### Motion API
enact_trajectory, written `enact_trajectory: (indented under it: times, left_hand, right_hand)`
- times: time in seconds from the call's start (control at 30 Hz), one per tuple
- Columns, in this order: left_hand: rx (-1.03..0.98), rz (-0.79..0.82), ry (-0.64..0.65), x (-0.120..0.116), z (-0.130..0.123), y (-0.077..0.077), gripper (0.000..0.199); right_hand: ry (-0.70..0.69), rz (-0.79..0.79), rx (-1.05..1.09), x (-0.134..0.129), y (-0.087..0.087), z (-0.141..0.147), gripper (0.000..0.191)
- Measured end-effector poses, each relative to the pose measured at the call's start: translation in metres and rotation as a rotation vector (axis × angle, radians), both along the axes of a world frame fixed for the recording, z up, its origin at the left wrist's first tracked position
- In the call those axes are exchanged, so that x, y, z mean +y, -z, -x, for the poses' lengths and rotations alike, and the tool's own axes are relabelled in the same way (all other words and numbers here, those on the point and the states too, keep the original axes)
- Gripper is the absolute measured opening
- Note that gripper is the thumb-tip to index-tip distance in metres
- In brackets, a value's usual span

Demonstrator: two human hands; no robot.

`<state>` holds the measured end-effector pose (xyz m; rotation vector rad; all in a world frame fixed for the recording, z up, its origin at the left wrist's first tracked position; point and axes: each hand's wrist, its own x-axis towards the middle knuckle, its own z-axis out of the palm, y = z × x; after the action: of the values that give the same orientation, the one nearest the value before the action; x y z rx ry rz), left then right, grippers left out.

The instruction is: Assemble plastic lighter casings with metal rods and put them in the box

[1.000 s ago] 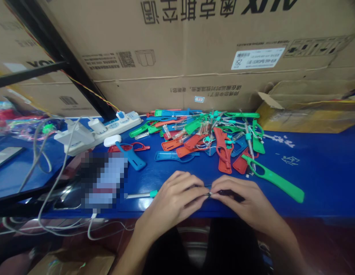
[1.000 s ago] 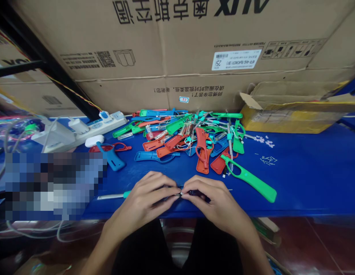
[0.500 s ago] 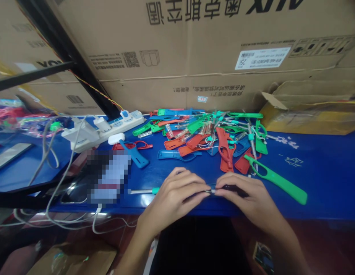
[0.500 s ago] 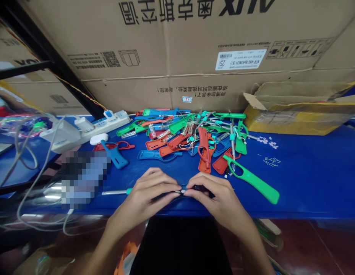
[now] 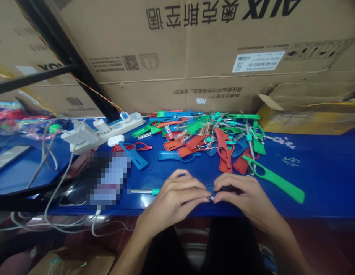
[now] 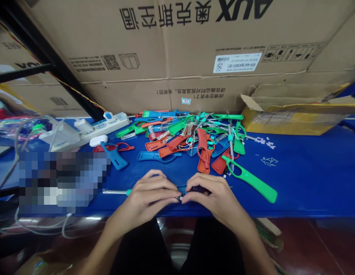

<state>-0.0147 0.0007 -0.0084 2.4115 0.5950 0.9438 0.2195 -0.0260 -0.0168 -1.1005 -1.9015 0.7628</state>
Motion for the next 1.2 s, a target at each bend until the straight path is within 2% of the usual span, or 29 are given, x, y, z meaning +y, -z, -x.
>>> enact_trajectory:
  times: [0.23,0.33,0.43,0.53,0.7,0.8,0.9,1.07,1.2]
  left_hand:
    - [0.009,-0.03,-0.006,0.002,-0.001,0.003,0.015]
    - [0.032,-0.056,-0.051,0.002,-0.002,0.002,0.013]
    - [0.065,-0.096,-0.115,0.002,-0.004,0.001,0.01]
    - [0.074,-0.14,-0.18,0.003,-0.005,0.003,0.011]
    - [0.11,-0.147,-0.166,0.002,-0.006,0.006,0.007]
    - [0.118,-0.158,-0.176,-0.001,-0.003,0.007,0.012]
    - [0.116,-0.164,-0.228,-0.009,0.008,0.009,0.02]
    - [0.136,-0.163,-0.414,-0.021,0.044,0.013,0.021]
    - [0.181,-0.191,-0.409,-0.018,0.058,0.017,0.02]
  right_hand:
    - [0.017,0.019,-0.074,0.0,-0.002,0.0,0.024]
    - [0.016,0.003,-0.08,-0.001,-0.003,-0.001,0.017]
    - [-0.021,-0.017,-0.088,-0.003,-0.002,-0.002,0.019]
    - [-0.043,-0.058,-0.109,-0.003,0.002,-0.002,0.008]
    - [-0.036,-0.084,-0.21,-0.001,0.006,-0.002,0.01]
    - [-0.05,-0.098,-0.237,-0.002,0.005,-0.001,0.011]
    - [-0.048,-0.12,-0.247,-0.004,0.005,-0.001,0.011]
    - [-0.028,-0.144,-0.263,-0.006,0.005,-0.002,0.012]
    - [-0.014,-0.179,-0.323,-0.006,0.005,0.0,0.015]
